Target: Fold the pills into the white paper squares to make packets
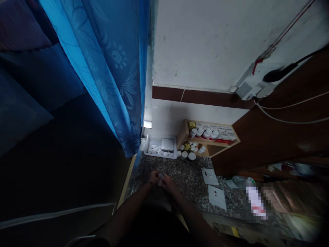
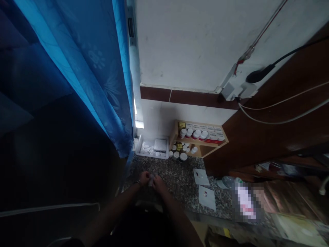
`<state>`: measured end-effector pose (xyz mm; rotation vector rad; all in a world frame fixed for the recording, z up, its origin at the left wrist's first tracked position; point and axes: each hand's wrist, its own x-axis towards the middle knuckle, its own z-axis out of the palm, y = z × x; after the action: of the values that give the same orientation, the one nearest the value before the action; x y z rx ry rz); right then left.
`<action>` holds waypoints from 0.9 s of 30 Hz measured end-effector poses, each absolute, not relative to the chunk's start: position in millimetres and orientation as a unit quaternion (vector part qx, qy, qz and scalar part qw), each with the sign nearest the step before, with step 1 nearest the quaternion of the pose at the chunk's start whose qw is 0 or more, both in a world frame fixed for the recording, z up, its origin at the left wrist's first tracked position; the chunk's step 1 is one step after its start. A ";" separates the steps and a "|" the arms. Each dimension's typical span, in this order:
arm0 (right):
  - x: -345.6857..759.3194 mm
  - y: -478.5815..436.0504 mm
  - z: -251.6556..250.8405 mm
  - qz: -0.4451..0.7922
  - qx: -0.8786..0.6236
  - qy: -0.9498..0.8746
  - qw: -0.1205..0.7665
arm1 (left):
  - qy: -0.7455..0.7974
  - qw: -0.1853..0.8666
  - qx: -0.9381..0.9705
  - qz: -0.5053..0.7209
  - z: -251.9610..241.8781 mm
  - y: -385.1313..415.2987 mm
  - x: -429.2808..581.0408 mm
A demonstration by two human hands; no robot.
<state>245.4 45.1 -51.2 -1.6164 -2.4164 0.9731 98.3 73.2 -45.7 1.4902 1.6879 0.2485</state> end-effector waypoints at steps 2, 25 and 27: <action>245.4 45.3 -52.9 0.318 -0.525 -0.788 0.046 | 0.648 0.398 0.643 0.090 -43.0 71.9 96.6; 244.1 36.3 -49.0 0.315 -0.568 -0.758 0.059 | 0.470 0.274 0.838 -0.052 -55.7 45.1 75.8; 244.3 35.3 -48.3 0.316 -0.575 -0.752 0.063 | 0.435 0.252 0.863 -0.046 -58.4 40.6 71.3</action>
<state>244.3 35.3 -48.3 -1.7387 -2.2714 0.9538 71.3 40.6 -58.4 2.3481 1.1843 -0.1244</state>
